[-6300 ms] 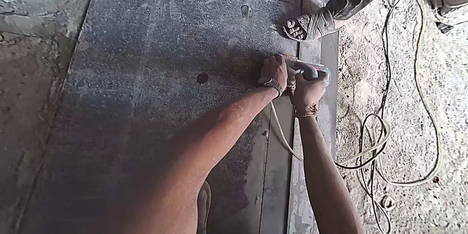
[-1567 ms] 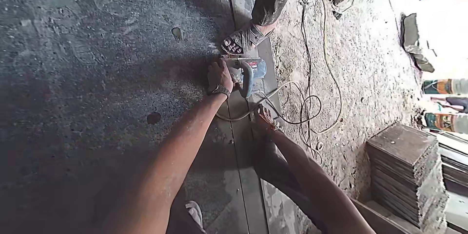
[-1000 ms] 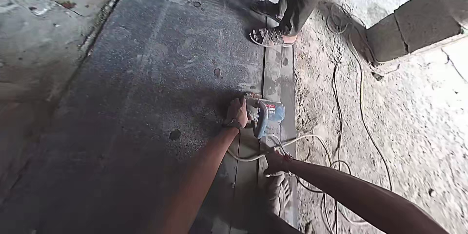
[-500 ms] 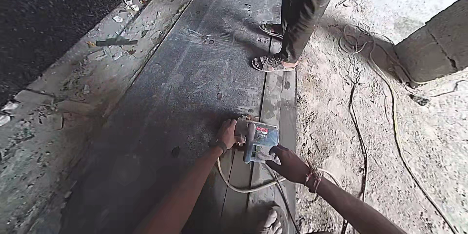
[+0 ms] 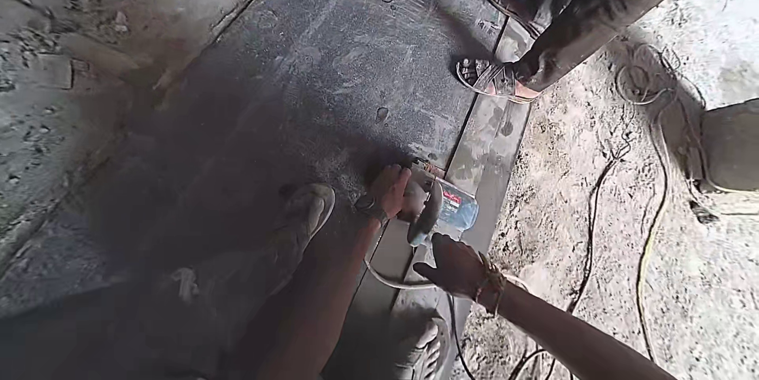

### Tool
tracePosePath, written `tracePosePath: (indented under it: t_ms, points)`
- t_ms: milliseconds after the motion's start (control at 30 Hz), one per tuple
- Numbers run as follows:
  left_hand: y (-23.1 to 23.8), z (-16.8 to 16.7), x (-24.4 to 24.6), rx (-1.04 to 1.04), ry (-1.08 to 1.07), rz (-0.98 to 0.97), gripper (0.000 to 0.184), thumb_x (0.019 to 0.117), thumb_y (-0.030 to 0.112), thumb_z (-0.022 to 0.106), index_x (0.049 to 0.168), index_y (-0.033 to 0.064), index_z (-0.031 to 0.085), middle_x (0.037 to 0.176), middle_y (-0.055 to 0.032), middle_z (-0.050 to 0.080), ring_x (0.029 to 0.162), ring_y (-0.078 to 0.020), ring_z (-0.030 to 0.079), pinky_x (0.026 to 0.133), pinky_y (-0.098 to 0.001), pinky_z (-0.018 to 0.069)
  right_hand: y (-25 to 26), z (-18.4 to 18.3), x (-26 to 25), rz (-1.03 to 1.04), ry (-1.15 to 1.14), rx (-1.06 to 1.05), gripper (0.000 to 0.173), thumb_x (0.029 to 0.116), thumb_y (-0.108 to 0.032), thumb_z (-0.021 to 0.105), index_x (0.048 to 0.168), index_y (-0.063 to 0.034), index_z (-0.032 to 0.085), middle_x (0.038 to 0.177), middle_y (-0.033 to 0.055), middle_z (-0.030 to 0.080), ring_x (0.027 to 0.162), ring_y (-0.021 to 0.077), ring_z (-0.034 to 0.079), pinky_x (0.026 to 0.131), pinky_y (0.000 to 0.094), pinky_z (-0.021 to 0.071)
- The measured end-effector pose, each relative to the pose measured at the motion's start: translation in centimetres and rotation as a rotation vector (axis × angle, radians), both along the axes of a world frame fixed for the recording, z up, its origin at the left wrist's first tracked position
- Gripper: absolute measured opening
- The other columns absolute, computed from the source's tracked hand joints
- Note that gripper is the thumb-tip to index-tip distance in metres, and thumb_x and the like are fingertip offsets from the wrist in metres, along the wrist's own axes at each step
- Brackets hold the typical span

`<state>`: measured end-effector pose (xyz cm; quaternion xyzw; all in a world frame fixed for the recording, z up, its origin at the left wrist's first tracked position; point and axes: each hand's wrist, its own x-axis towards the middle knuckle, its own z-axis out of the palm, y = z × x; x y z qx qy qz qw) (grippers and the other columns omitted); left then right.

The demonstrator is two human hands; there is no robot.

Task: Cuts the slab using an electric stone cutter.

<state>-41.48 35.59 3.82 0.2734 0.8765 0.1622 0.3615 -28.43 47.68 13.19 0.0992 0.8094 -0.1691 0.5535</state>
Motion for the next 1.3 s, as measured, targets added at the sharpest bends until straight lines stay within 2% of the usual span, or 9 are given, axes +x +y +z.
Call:
tracePosePath:
  t_ms: [167, 400, 600, 700, 733, 800, 1000, 1200, 1300]
  points:
    - [0.1, -0.3, 0.0, 0.034, 0.033, 0.01, 0.074, 0.0835, 0.03, 0.084, 0.143, -0.0023, 0.053, 0.141, -0.028, 0.054, 0.135, -0.0434, 0.049, 0.113, -0.0506, 0.0406, -2.5, 0.2, -0.9, -0.202, 0.012, 0.13, 0.093, 0.0949, -0.063, 0.061, 0.148, 0.0089, 0.034, 0.139, 0.0279, 0.054, 0.129, 0.0405, 0.057, 0.104, 0.0534, 0.0483]
    - [0.9, 0.9, -0.6, -0.093, 0.004, 0.008, 0.075, 0.0837, 0.021, 0.083, 0.147, -0.0018, 0.049, 0.144, -0.0284, 0.051, 0.137, -0.0435, 0.048, 0.112, -0.0496, 0.0421, -10.0, -4.7, 1.3, -0.797, 0.504, 0.307, 0.126, 0.0825, -0.06, 0.075, 0.157, 0.0165, 0.008, 0.154, 0.0356, 0.039, 0.143, 0.0425, 0.045, 0.12, 0.0485, 0.0336]
    - [1.6, 0.4, -0.1, -0.09, 0.117, -0.02, 0.08, 0.0796, 0.029, 0.088, 0.143, -0.0039, 0.051, 0.14, -0.0296, 0.053, 0.134, -0.043, 0.051, 0.111, -0.047, 0.0437, -14.0, -10.6, -1.7, -1.119, 1.012, 0.712, 0.111, 0.0673, -0.03, 0.083, 0.147, 0.0236, 0.028, 0.145, 0.0428, 0.045, 0.134, 0.0534, 0.05, 0.109, 0.0598, 0.0419]
    - [1.3, 0.3, 0.1, -0.035, 0.146, -0.005, 0.076, 0.0793, 0.026, 0.089, 0.139, -0.0063, 0.054, 0.138, -0.0318, 0.055, 0.132, -0.0452, 0.053, 0.111, -0.0489, 0.0436, -14.4, -11.6, -4.0, -1.249, 1.124, 0.859, 0.084, 0.0801, -0.019, 0.067, 0.144, 0.0243, 0.034, 0.142, 0.0433, 0.047, 0.13, 0.0559, 0.052, 0.107, 0.0618, 0.0422]
    - [1.3, 0.1, 0.2, -0.014, 0.152, 0.0, 0.075, 0.0787, 0.026, 0.089, 0.137, -0.0068, 0.056, 0.136, -0.0321, 0.056, 0.13, -0.0452, 0.054, 0.111, -0.0494, 0.0442, -14.3, -12.0, -4.8, -1.305, 1.153, 0.929, 0.074, 0.0888, -0.022, 0.062, 0.143, 0.0228, 0.038, 0.14, 0.0418, 0.05, 0.128, 0.0553, 0.054, 0.107, 0.0608, 0.0431]
    - [1.4, 0.1, 0.0, -0.009, 0.149, 0.0, 0.075, 0.0781, 0.026, 0.09, 0.136, -0.0066, 0.056, 0.135, -0.0315, 0.057, 0.129, -0.0442, 0.055, 0.11, -0.0486, 0.0449, -14.1, -13.2, -6.2, -1.404, 1.207, 1.074, 0.068, 0.0939, -0.03, 0.06, 0.138, 0.0195, 0.045, 0.135, 0.0382, 0.056, 0.124, 0.0522, 0.057, 0.105, 0.0581, 0.045]
    - [1.1, -0.8, 0.0, 0.052, 0.142, 0.068, 0.071, 0.0757, 0.022, 0.091, 0.133, -0.0054, 0.06, 0.132, -0.0299, 0.059, 0.127, -0.0437, 0.056, 0.109, -0.0482, 0.0459, -13.5, -16.0, -7.6, -1.411, 1.249, 1.327, 0.052, 0.0895, -0.008, 0.066, 0.13, 0.0199, 0.052, 0.123, 0.0369, 0.062, 0.113, 0.051, 0.063, 0.098, 0.0549, 0.0491]
    - [1.3, -1.0, -0.5, 0.072, 0.084, 0.095, 0.071, 0.0748, 0.019, 0.09, 0.134, -0.0049, 0.06, 0.131, -0.0298, 0.06, 0.126, -0.0435, 0.056, 0.109, -0.0478, 0.0457, -13.4, -18.1, -8.1, -1.353, 1.291, 1.482, 0.057, 0.093, -0.017, 0.063, 0.136, 0.0175, 0.049, 0.127, 0.0354, 0.059, 0.12, 0.0449, 0.06, 0.105, 0.0456, 0.0454]
    - [1.4, -0.6, -1.1, 0.038, 0.028, 0.087, 0.069, 0.0791, 0.019, 0.087, 0.138, -0.004, 0.058, 0.135, -0.0287, 0.058, 0.13, -0.0421, 0.054, 0.111, -0.0461, 0.0433, -13.5, -17.6, -8.8, -1.394, 1.272, 1.466, 0.057, 0.0908, -0.009, 0.066, 0.137, 0.0186, 0.047, 0.128, 0.0359, 0.058, 0.121, 0.0448, 0.059, 0.104, 0.0458, 0.0464]
